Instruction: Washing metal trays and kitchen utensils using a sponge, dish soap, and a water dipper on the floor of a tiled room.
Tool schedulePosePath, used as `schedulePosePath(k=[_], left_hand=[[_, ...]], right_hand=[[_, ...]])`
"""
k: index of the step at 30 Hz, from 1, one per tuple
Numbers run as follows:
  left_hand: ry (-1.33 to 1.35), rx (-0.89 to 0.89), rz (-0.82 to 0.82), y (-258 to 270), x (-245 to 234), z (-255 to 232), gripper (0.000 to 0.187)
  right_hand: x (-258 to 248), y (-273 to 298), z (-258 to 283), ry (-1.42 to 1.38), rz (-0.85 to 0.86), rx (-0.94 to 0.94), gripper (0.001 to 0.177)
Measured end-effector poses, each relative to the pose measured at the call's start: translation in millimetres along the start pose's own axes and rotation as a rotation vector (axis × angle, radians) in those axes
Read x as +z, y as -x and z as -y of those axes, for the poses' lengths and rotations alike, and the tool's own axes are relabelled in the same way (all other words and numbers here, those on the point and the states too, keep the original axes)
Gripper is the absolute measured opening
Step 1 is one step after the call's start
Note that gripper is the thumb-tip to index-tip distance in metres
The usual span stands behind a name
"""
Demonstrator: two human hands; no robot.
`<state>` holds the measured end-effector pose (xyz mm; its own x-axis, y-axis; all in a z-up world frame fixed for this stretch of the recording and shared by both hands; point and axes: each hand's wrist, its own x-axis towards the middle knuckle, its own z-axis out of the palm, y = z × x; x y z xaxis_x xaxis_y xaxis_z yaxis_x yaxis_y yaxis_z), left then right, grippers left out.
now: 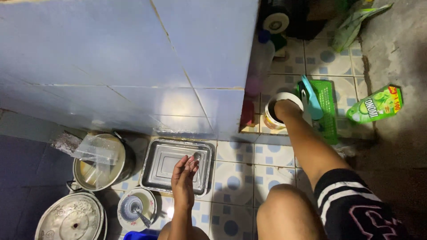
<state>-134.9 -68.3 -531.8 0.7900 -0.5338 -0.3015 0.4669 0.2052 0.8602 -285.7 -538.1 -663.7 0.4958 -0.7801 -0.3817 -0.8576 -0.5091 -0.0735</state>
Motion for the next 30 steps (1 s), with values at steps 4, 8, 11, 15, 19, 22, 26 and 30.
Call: schedulePosePath(k=[4,8,11,15,19,22,26,30], left_hand=[[-0.020,-0.048,-0.013,0.8,3.7,-0.4,0.043],[-0.019,-0.029,-0.002,-3.0,4.2,1.2,0.044],[0.002,-0.034,0.003,-8.4,2.0,5.6,0.043],[0.035,-0.045,-0.003,-12.0,5.3,9.2,0.042],[0.009,-0.080,-0.016,-11.1,11.0,7.1,0.041],[0.014,-0.067,0.002,-11.7,12.5,10.8,0.040],[0.041,-0.100,0.016,-9.3,11.6,11.1,0.041],[-0.017,-0.114,0.019,-7.7,13.9,6.1,0.040]], right_hand=[[-47.9,21.2,19.4,0.180,0.064,-0.144,0.030],[-99.3,61.0,35.7,0.095,-0.031,-0.137,0.028],[-132.7,95.2,47.3,0.066,-0.038,-0.100,0.027],[-80.5,61.1,33.6,0.197,-0.023,-0.312,0.029],[-74.5,58.8,19.1,0.111,0.144,-0.252,0.035],[-81.7,61.2,42.4,0.068,0.136,-0.242,0.035],[-98.1,68.2,55.2,0.030,0.127,-0.246,0.034],[-116.3,81.9,53.2,-0.012,0.116,-0.227,0.034]])
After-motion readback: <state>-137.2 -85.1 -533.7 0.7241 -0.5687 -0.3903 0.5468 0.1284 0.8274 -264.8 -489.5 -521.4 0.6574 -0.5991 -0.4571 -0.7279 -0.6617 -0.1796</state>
